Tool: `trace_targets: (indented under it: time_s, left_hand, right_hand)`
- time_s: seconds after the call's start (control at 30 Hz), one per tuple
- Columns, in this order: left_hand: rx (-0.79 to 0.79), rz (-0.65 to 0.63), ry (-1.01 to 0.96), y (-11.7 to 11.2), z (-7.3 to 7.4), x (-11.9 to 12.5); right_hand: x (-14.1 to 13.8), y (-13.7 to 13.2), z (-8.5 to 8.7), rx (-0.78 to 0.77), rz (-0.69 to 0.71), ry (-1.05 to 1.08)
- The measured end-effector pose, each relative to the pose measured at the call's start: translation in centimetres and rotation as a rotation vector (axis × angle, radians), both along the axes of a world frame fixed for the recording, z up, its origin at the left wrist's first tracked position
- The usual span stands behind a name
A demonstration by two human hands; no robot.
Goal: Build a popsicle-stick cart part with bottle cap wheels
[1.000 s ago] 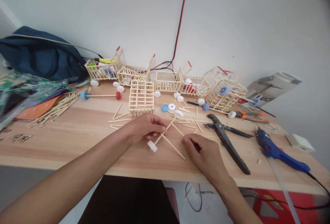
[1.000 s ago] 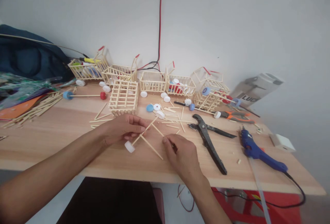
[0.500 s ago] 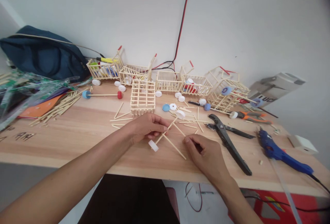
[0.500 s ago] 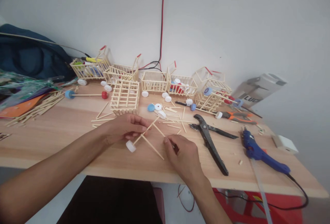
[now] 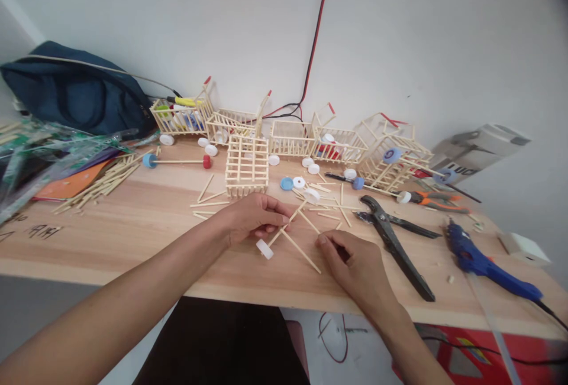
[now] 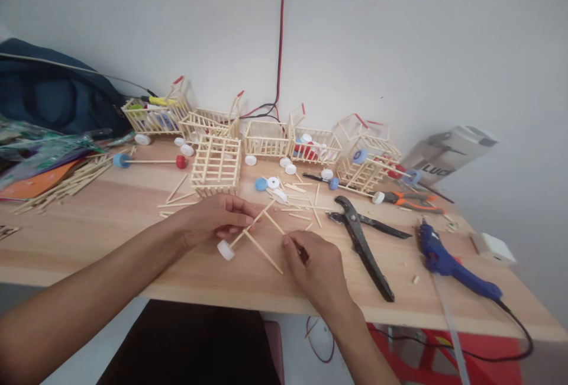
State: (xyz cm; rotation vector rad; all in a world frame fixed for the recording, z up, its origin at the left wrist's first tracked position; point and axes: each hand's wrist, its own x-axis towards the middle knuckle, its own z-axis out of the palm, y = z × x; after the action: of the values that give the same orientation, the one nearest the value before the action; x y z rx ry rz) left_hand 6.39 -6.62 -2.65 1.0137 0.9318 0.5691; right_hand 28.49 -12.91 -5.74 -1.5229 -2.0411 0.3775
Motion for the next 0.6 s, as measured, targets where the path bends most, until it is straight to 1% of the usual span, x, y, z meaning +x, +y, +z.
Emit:
trace_targets:
  time_s: [0.3, 0.47, 0.6]
  left_hand:
    - [0.004, -0.011, -0.005, -0.06, 0.08, -0.01]
    - [0.001, -0.011, 0.000, -0.12, 0.21, 0.06]
    - [0.000, -0.008, 0.017, -0.10, 0.15, 0.06]
  right_hand:
    - [-0.09, -0.04, 0.00, 0.000, -0.013, 0.029]
    - [-0.19, -0.13, 0.40, -0.015, 0.000, 0.050]
    - [-0.27, -0.12, 0.79, -0.016, -0.013, 0.021]
